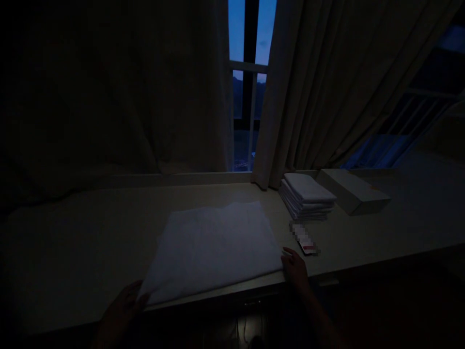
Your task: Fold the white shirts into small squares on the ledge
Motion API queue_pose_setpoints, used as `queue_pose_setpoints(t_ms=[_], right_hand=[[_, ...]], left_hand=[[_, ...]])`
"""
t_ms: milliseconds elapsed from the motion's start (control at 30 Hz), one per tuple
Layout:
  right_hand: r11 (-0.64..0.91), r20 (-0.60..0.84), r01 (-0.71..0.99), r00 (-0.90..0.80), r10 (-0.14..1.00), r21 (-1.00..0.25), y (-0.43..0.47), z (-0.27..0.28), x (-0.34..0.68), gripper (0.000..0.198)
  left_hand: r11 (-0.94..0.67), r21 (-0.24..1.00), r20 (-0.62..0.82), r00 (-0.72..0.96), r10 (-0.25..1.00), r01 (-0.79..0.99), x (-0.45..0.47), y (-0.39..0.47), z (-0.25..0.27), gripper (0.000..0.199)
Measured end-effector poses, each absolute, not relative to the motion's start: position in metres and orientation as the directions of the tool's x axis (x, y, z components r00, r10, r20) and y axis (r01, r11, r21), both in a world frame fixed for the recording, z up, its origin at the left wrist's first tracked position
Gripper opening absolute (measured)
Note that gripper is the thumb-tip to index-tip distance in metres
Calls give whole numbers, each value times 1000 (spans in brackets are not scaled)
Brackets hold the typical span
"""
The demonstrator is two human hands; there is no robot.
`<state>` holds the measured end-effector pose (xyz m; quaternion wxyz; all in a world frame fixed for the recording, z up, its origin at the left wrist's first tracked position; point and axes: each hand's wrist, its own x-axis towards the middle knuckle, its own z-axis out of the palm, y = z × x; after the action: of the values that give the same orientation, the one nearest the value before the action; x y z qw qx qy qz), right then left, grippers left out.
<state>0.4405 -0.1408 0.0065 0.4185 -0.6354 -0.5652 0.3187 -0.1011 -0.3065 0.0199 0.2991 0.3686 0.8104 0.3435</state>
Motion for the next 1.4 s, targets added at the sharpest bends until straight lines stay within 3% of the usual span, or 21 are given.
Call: queue_pose_setpoints(t_ms=[200, 467, 633, 733, 833, 933, 1000, 1100, 1200, 1400], right_hand=[[-10, 101, 583, 157, 982, -812, -140, -8, 435, 59], [-25, 79, 669, 124, 989, -743, -130, -8, 426, 49], [18, 137, 723, 106, 985, -691, -132, -15, 422, 46], [20, 132, 755, 88, 987, -655, -131, -16, 422, 44], [59, 206, 812, 76, 976, -580, -120, -12, 419, 48], [192, 377, 878, -14, 926, -439, -101, 0, 398, 51], [334, 407, 869, -174, 897, -364, -93, 9, 370, 51], [575, 316, 767, -491, 812, -285, -96, 15, 318, 57], [668, 226, 695, -628, 744, -268, -113, 11, 278, 62], [658, 199, 690, -630, 751, -301, -127, 6, 265, 61]], left_hand=[[501, 711, -164, -578, 800, 492, -98, -304, 12, 55], [606, 508, -279, -549, 788, 612, -95, -282, 38, 51], [617, 469, -166, -623, 764, 632, -97, -279, 19, 48], [606, 440, -223, -573, 789, 663, -102, -279, 9, 53], [514, 372, -212, -468, 858, 773, -106, -275, 11, 56], [447, 250, -6, -460, 888, 859, -96, -261, 26, 59], [430, 198, 163, -462, 872, 881, -73, -246, 37, 63], [187, 172, 310, -233, 922, 967, -23, -222, 39, 59], [-99, 150, 311, 48, 949, 984, 23, -209, 21, 60], [-107, 150, 279, 62, 958, 983, 45, -211, -6, 64]])
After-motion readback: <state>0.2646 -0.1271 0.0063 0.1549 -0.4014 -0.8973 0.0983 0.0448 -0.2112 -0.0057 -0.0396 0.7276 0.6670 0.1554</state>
